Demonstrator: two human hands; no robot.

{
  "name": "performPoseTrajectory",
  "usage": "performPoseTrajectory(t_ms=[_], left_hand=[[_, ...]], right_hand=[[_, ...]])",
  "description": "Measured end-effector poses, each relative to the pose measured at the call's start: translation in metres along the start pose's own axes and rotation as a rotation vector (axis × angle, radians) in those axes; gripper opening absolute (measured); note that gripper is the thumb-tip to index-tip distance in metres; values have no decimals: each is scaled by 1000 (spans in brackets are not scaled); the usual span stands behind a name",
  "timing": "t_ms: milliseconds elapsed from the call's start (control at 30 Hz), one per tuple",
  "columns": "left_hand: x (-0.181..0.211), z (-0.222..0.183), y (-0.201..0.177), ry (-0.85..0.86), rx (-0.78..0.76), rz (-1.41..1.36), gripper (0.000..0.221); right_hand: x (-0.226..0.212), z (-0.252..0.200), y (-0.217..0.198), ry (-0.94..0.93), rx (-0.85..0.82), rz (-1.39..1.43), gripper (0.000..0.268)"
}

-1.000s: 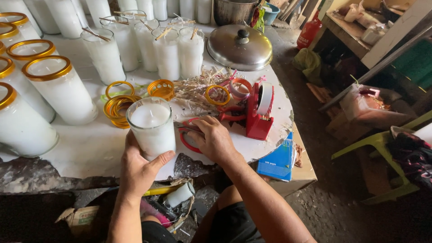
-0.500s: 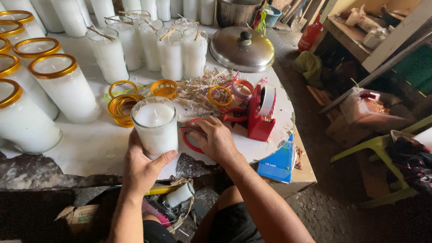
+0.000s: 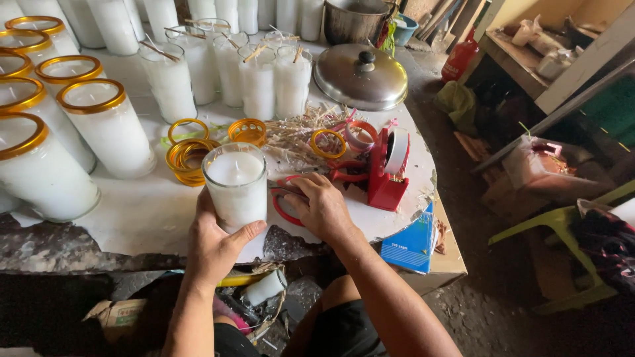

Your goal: Assembling candle jars by fitting gold-colored rings onto the top rims and using tape for finishing.

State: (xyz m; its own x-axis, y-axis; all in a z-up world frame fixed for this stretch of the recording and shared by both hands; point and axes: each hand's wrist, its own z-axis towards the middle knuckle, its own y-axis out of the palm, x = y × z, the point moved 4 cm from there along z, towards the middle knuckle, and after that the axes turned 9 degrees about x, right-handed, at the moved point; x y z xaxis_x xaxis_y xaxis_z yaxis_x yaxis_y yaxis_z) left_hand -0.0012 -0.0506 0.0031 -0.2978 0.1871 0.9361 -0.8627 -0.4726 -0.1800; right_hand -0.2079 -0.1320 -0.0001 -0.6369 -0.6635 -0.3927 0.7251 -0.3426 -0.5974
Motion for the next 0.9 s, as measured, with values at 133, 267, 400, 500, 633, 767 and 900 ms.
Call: performPoseTrajectory(t_ms=[133, 267, 400, 500, 633, 767, 900], left_hand=[[11, -1, 0, 27, 17, -48, 102], [8, -1, 0, 13, 8, -44, 104], [9, -1, 0, 2, 9, -47, 105], [7, 0, 1, 2, 0, -42, 106], [7, -1, 1, 2, 12, -41, 104], [11, 0, 0, 11, 10, -35, 104], [5, 0, 1, 16, 5, -36, 105]], right_hand=[[-1, 0, 1, 9, -13, 0, 31], [-3, 1, 0, 16, -20, -1, 31], [-5, 2, -1, 12, -15, 21, 32], [0, 0, 1, 16, -14, 17, 31], [-1, 1, 1, 18, -16, 9, 31], [-7, 2, 0, 20, -10, 16, 32], [-5, 2, -1, 28, -15, 15, 31]])
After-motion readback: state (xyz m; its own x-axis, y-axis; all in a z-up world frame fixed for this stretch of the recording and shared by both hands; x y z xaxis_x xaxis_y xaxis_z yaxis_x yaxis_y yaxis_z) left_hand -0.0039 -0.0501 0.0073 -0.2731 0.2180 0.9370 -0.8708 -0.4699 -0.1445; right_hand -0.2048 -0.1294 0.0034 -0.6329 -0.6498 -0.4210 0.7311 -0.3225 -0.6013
